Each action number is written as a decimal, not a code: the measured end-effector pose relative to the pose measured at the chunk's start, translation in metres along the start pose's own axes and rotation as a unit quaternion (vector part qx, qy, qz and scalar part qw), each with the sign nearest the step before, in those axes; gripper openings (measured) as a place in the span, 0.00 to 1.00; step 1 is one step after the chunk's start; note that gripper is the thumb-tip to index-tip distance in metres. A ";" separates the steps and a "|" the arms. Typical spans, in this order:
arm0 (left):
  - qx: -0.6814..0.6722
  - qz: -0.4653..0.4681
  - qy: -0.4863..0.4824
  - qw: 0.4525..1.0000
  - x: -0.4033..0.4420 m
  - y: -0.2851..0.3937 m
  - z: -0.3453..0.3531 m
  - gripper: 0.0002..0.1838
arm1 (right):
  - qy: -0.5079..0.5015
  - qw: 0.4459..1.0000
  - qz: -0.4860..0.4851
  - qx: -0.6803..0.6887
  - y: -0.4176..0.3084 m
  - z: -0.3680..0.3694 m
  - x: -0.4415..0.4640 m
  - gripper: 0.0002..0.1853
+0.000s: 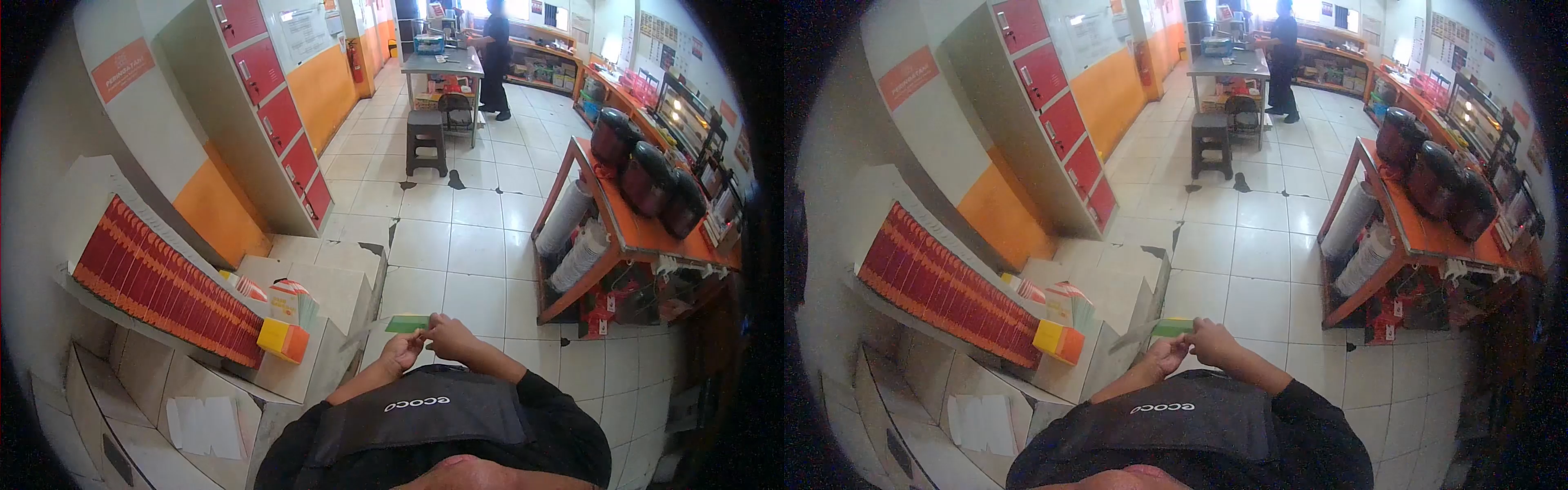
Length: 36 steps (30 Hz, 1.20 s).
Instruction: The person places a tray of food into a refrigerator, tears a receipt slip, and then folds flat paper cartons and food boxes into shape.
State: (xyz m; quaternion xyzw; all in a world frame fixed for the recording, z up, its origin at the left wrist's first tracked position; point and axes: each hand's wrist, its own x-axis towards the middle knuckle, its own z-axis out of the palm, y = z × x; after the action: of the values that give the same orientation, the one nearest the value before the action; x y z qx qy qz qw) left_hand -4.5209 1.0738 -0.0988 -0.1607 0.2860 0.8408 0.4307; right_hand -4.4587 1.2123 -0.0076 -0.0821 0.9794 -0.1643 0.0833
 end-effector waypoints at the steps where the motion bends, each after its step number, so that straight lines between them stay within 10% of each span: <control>1: 0.064 0.030 0.019 0.997 -0.001 0.003 0.000 0.09 | -0.008 0.999 -0.024 0.029 0.003 0.000 -0.001 0.13; 7: 0.471 0.136 -0.033 0.871 -0.029 0.012 0.041 0.19 | 0.176 0.963 -0.010 0.205 0.003 -0.005 0.003 0.28; 11: 0.202 0.054 -0.226 0.951 -0.034 0.020 0.046 0.23 | 0.187 0.949 0.024 0.251 -0.003 -0.010 0.005 0.31; 19: 0.251 0.130 0.016 0.959 -0.015 0.039 0.033 0.08 | 0.131 0.981 -0.063 0.131 0.000 0.007 0.006 0.21; 26: 0.293 0.107 0.033 0.949 -0.018 0.040 0.030 0.10 | 0.180 0.981 -0.075 0.006 0.004 -0.007 0.003 0.17; 36: 0.156 0.015 0.082 0.984 -0.010 0.037 0.015 0.12 | 0.003 0.998 -0.051 -0.037 -0.008 0.000 0.003 0.09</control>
State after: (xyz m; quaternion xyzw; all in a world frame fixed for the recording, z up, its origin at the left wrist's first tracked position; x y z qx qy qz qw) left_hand -4.5459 1.0591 -0.0690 -0.1555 0.4501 0.7764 0.4129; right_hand -4.4604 1.2043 -0.0053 -0.1346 0.9796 -0.1321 0.0689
